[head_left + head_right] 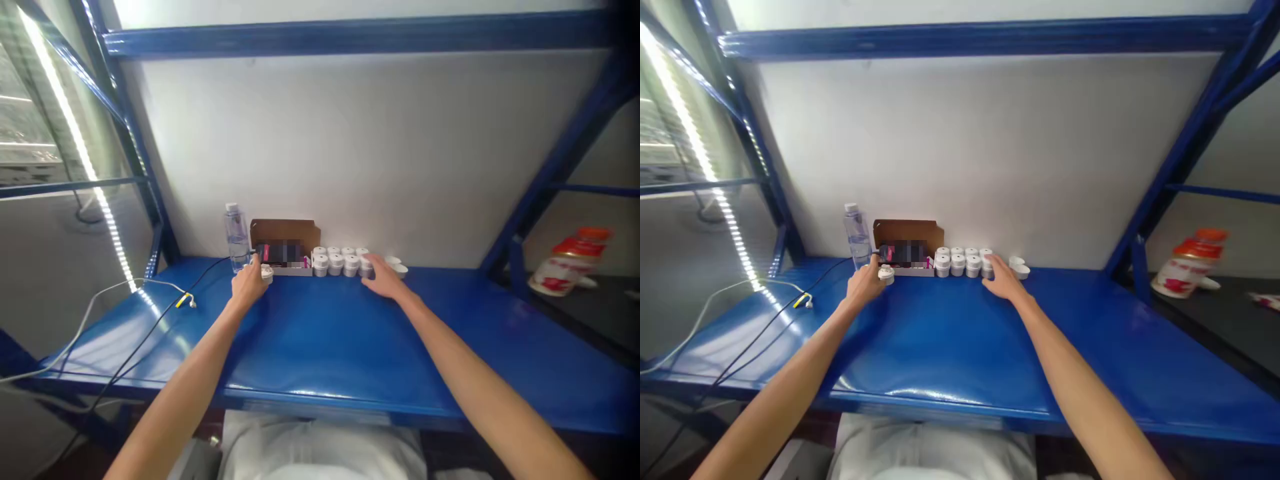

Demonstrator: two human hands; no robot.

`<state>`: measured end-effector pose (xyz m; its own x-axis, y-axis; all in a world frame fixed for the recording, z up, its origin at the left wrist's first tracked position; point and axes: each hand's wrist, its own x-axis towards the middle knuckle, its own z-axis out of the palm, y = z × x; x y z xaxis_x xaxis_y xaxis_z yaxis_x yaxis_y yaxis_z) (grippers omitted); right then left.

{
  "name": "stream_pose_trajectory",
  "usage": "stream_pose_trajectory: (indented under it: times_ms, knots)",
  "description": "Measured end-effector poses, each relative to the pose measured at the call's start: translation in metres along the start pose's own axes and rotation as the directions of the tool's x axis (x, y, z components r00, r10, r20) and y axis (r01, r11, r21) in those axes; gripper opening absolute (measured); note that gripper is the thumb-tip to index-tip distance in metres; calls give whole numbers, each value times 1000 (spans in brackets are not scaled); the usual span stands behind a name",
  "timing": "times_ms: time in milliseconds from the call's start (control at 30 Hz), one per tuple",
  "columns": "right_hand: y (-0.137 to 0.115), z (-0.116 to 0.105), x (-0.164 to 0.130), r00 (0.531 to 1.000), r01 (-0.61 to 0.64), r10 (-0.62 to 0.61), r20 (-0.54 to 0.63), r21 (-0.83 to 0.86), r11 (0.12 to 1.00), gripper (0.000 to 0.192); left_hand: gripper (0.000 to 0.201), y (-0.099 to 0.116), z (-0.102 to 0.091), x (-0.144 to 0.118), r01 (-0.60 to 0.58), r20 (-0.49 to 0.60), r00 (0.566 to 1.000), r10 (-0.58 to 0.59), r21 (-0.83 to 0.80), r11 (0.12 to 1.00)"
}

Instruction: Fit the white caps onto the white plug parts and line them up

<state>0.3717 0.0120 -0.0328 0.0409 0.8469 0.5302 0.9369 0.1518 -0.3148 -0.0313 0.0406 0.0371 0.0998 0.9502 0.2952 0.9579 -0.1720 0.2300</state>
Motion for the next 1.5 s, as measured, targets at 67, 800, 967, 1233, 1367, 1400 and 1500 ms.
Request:
stream_pose_trajectory:
  times_ms: [67, 800, 967, 1233, 1367, 1400, 1500]
  knots:
    - [-9, -4, 1, 999, -52, 52, 12, 41, 998, 56, 47, 3, 0, 0, -70, -26, 997, 68, -84, 994]
    - [-168, -27, -30, 976, -16, -166, 143, 801, 598, 29, 43, 79, 23, -50, -5, 77, 973, 219, -936, 353]
    - [-118, -46, -9, 962, 237, -183, -201, 290, 927, 32, 37, 60, 21, -27, 262, 262, 965, -5, -965, 6]
    - [-9, -29, -6, 974, -207, 195, -114, -107, 972, 27, 35, 50, 19, -18, 300, 301, 954, -5, -952, 50]
    - [2, -16, -10, 972, -230, 218, -82, -175, 957, 35, 39, 55, 21, -24, 276, 287, 955, 74, -952, 129]
    - [3, -14, -10, 974, -226, 216, -73, -188, 956, 37, 39, 55, 21, -25, 270, 284, 955, 84, -952, 146]
    - [5, -12, -10, 974, -227, 218, -62, -221, 949, 46, 40, 54, 20, -25, 256, 277, 956, 98, -949, 186]
